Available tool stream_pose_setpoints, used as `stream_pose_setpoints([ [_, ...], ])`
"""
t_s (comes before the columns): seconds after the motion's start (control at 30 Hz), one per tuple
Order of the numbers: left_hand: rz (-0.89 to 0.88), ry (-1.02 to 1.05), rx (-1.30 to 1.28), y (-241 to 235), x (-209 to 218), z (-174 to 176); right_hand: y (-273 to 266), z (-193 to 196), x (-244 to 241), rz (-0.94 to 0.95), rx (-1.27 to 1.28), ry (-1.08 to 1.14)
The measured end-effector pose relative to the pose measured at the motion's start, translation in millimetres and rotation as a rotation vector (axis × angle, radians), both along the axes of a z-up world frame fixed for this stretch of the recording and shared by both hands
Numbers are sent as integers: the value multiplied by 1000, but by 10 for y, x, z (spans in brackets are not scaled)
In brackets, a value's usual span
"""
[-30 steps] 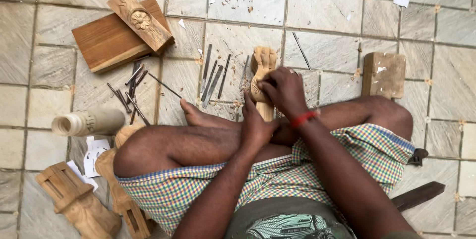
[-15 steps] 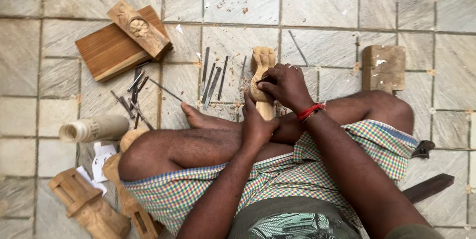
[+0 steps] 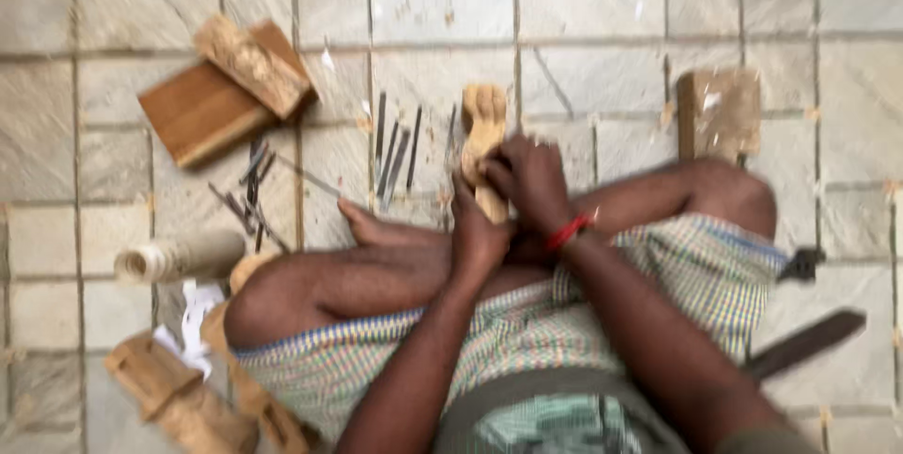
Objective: The person is carving a wooden object, likely a figurine, using various chisels and a mallet. They are sitting on the floor, holding the wood between their legs and using the tools to shape and smooth the surface.
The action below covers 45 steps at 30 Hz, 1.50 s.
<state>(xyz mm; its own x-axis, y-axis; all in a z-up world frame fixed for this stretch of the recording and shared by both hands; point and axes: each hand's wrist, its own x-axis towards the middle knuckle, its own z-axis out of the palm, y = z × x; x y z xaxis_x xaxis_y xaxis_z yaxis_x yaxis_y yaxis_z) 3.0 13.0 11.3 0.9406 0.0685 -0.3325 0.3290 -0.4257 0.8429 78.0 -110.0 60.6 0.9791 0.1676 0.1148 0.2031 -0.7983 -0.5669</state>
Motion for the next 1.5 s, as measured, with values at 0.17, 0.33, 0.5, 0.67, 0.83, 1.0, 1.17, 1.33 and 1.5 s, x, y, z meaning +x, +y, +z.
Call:
stream_pose_setpoints([
  [0.17,-9,-15,41,-11,-16,24,266,-49,-93,-63,104,-83],
  [0.33,-2,11,19,-34,74,49,216,26,-147,-73,47,-195],
  [0.5,14,-22,-9,-40,13,0,256,30,-187,-43,29,-273],
  [0.67,-11,-27,-19,-19,99,-9,277,113,-159,-34,19,-314],
  [0.83,-28,-54,10,-20,-3,-139,247,17,-171,-26,4,-279],
  [1.0,-4,-46,-3,-9,99,-71,255,74,-93,-13,34,-299],
  [1.17,34,-104,-64,-33,-8,-125,239,-43,-154,-14,43,-135],
  [1.33,0,6,8,14,101,31,314,-28,264,8,36,-161],
  [1.5,23,-18,-36,-19,66,43,82,-126,-63,82,59,-139],
])
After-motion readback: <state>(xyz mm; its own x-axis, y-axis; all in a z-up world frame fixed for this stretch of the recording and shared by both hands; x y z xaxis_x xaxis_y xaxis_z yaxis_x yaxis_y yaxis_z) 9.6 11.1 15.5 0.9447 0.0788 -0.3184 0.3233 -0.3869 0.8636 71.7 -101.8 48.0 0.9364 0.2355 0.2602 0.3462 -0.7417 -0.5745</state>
